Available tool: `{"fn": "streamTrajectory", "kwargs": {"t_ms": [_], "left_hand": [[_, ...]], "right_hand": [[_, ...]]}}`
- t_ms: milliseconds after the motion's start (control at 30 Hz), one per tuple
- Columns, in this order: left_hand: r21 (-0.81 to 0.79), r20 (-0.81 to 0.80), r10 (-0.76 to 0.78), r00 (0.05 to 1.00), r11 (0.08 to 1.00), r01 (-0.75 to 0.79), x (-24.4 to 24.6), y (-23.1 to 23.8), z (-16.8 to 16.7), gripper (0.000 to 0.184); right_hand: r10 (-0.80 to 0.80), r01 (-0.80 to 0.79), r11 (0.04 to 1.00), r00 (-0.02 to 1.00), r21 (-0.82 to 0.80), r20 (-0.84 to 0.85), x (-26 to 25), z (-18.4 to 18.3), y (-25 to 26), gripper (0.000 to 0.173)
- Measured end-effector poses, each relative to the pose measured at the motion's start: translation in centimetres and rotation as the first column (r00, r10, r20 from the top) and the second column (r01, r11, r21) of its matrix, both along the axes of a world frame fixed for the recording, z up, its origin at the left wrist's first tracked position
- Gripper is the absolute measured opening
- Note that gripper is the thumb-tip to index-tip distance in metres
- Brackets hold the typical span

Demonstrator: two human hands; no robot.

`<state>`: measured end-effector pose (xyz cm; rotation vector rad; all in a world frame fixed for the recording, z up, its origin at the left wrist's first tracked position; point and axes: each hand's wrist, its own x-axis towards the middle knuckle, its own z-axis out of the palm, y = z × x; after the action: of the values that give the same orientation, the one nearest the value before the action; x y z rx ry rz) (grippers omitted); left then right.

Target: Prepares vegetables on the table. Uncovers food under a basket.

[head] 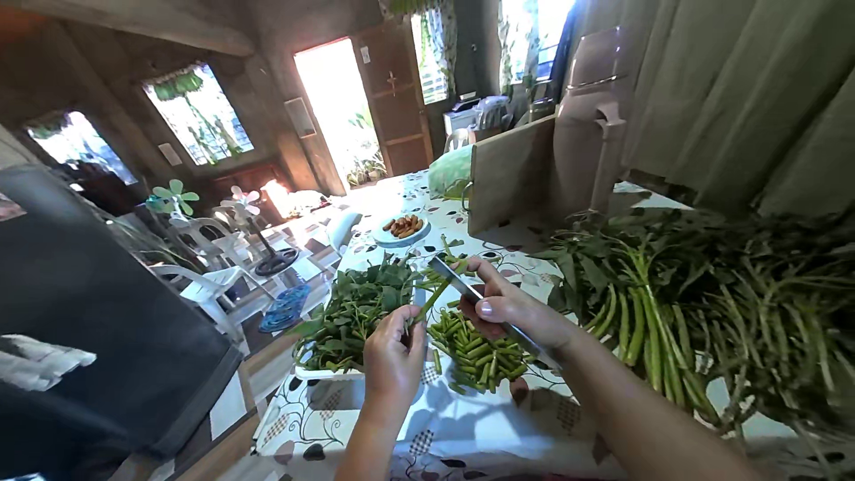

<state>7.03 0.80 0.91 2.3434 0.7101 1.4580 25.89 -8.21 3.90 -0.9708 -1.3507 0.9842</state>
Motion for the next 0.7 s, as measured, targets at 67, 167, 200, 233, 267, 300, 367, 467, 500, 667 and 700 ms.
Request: {"fn": "streamTrajectory", "kwargs": {"t_ms": [67, 167, 200, 233, 267, 300, 367, 467, 500, 667, 700], "left_hand": [[-0.010, -0.019, -0.010, 1.000, 1.000, 0.010, 0.1, -0.3, 0.0, 0.021], [-0.015, -0.076, 0.024, 0.997, 1.000, -0.025, 0.4, -1.2, 0.3, 0.021], [-0.017, -0.096, 0.050, 0.994, 0.998, -0.052, 0.6, -1.6, 0.3, 0.020], [-0.025, -0.117, 0.076, 0.990, 0.997, -0.080, 0.7, -2.0, 0.3, 0.019], [-0.036, -0.137, 0.093, 0.986, 0.994, -0.098, 0.7, -2.2, 0.3, 0.019], [-0.041, -0.149, 0.097, 0.984, 0.994, -0.104, 0.7, -2.2, 0.2, 0.020], [-0.059, -0.158, 0.084, 0.984, 0.994, -0.094, 1.0, -1.6, -0.1, 0.020], [-0.119, -0.154, 0.012, 0.988, 0.992, -0.031, 1.5, -1.1, -0.5, 0.021], [-0.131, -0.140, -0.021, 0.990, 0.991, 0.003, 1.7, -1.0, -0.6, 0.021], [-0.178, -0.092, -0.132, 0.987, 0.977, 0.114, 2.9, -1.1, -0.7, 0.022], [-0.176, -0.093, -0.139, 0.986, 0.977, 0.121, 3.0, -1.1, -0.7, 0.022]], "right_hand": [[-0.082, 0.082, 0.997, 0.996, -0.007, 0.042, -0.4, -0.1, -0.2, 0.066], [-0.340, 0.349, 0.937, 0.912, 0.001, 0.232, -1.6, -0.2, -0.2, 0.069], [-0.437, 0.447, 0.894, 0.857, 0.024, 0.272, -1.8, -0.6, 0.1, 0.070], [-0.525, 0.532, 0.845, 0.809, 0.049, 0.264, -1.7, -0.9, 0.4, 0.069], [-0.569, 0.579, 0.815, 0.789, 0.027, 0.231, -1.3, -1.0, 0.4, 0.066], [-0.570, 0.584, 0.811, 0.800, -0.028, 0.191, -0.8, -0.9, 0.2, 0.062], [-0.445, 0.452, 0.882, 0.892, -0.135, 0.079, 0.2, -0.7, -0.5, 0.057], [-0.154, 0.140, 0.974, 0.986, -0.177, -0.066, 1.5, -1.8, -1.2, 0.084], [-0.078, 0.061, 0.984, 0.992, -0.167, -0.098, 1.7, -2.1, -1.2, 0.086], [0.184, -0.203, 0.977, 0.960, -0.070, -0.211, 2.8, -3.5, -0.8, 0.075], [0.199, -0.212, 0.976, 0.959, -0.048, -0.204, 2.8, -3.6, -0.8, 0.076]]}}
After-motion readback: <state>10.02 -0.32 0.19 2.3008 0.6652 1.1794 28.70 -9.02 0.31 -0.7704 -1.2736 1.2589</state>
